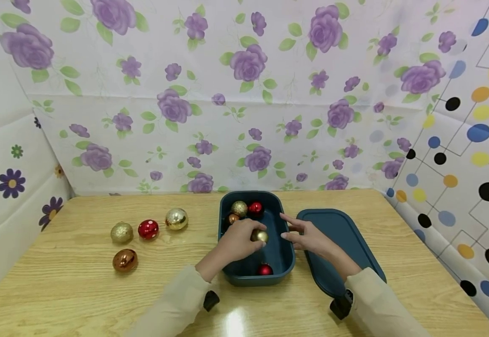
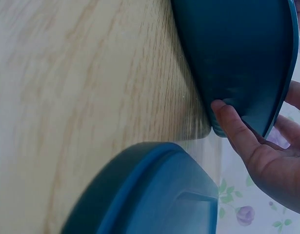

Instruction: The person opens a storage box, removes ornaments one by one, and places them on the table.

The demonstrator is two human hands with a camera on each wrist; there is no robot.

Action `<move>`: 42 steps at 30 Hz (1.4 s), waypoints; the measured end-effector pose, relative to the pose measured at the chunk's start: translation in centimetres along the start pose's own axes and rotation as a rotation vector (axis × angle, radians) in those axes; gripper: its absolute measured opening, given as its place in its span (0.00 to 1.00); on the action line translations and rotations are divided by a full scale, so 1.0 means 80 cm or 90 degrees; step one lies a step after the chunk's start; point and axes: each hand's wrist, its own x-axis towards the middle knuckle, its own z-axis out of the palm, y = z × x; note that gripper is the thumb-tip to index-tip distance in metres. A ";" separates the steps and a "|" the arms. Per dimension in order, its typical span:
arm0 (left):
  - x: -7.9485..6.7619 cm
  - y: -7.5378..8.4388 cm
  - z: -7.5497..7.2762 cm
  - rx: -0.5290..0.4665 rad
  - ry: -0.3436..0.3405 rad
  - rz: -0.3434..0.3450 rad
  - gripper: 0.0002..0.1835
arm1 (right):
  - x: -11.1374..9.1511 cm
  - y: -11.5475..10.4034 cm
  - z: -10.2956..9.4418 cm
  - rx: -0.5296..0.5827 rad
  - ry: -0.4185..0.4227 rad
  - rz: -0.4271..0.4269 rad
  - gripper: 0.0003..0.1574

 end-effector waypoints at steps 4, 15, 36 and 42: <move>-0.011 -0.010 -0.026 -0.017 0.069 0.007 0.18 | 0.001 0.000 0.000 -0.003 0.001 0.001 0.42; -0.055 -0.068 -0.084 -0.077 0.177 -0.070 0.20 | 0.000 0.001 -0.001 0.002 0.001 -0.008 0.41; -0.140 -0.143 -0.112 -0.006 0.155 -0.199 0.19 | 0.000 0.001 -0.002 0.000 0.003 -0.001 0.41; -0.143 -0.151 -0.110 0.005 0.139 -0.216 0.19 | -0.001 0.000 0.000 0.006 -0.002 -0.007 0.41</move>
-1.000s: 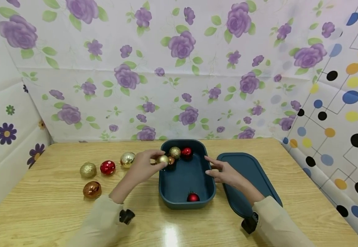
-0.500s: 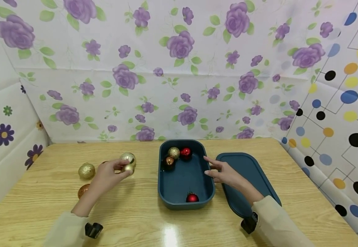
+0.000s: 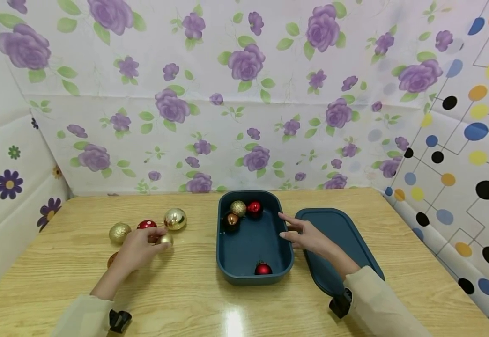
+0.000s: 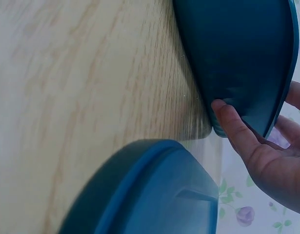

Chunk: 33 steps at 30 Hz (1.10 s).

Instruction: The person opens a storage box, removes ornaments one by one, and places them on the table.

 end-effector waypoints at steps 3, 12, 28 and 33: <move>0.001 -0.003 0.001 0.008 -0.002 -0.003 0.19 | 0.001 0.001 0.000 -0.002 -0.002 -0.002 0.41; 0.004 -0.007 0.003 0.031 -0.036 -0.003 0.18 | 0.003 0.004 0.000 -0.010 0.002 0.002 0.42; 0.004 -0.009 0.005 0.020 -0.069 -0.006 0.18 | 0.001 0.004 0.001 -0.014 0.003 0.003 0.42; 0.006 -0.007 0.005 0.035 -0.069 0.003 0.18 | 0.001 0.004 0.001 -0.015 0.006 0.003 0.43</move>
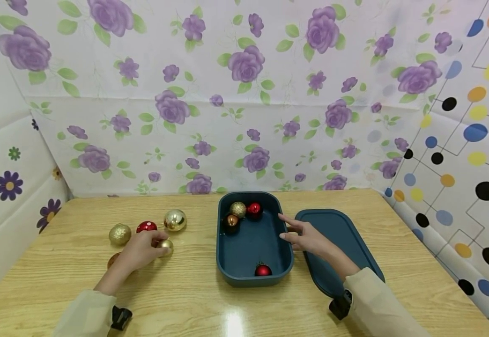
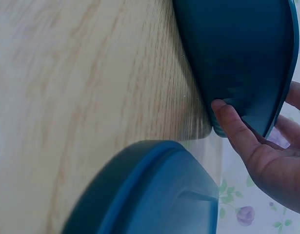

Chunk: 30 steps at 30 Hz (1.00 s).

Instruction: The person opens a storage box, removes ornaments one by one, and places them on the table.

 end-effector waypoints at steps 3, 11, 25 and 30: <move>0.001 0.001 -0.002 0.007 -0.001 0.006 0.20 | 0.000 0.000 0.000 0.003 0.001 0.002 0.42; 0.003 0.026 -0.013 0.005 0.061 0.063 0.21 | -0.002 -0.001 -0.001 0.001 0.001 0.003 0.42; 0.024 0.112 0.030 -0.118 0.007 0.150 0.21 | 0.000 -0.001 0.001 -0.003 0.006 0.006 0.42; 0.027 0.136 0.049 -0.138 -0.070 0.199 0.22 | 0.000 -0.002 0.001 0.002 0.006 0.008 0.42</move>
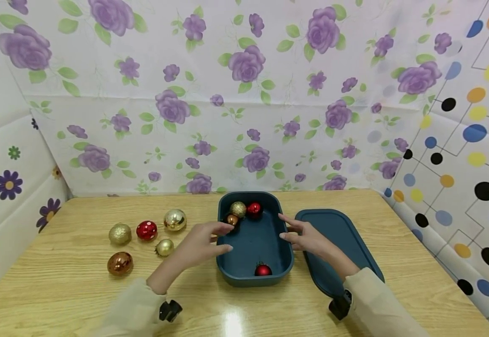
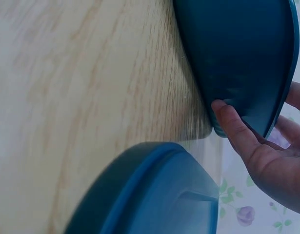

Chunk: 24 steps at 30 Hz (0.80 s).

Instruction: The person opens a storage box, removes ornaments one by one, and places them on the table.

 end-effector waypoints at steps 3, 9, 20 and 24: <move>0.006 0.006 0.012 -0.006 -0.032 0.026 0.22 | 0.000 0.000 0.000 0.000 -0.001 -0.002 0.42; 0.019 0.016 0.037 0.005 -0.090 0.047 0.22 | 0.000 -0.001 0.001 0.003 0.000 0.004 0.42; 0.038 0.023 0.073 0.053 -0.214 0.056 0.21 | -0.001 -0.003 0.001 0.003 0.004 0.008 0.41; 0.043 0.024 0.078 0.077 -0.236 0.046 0.19 | -0.001 -0.003 0.001 0.006 0.001 0.006 0.41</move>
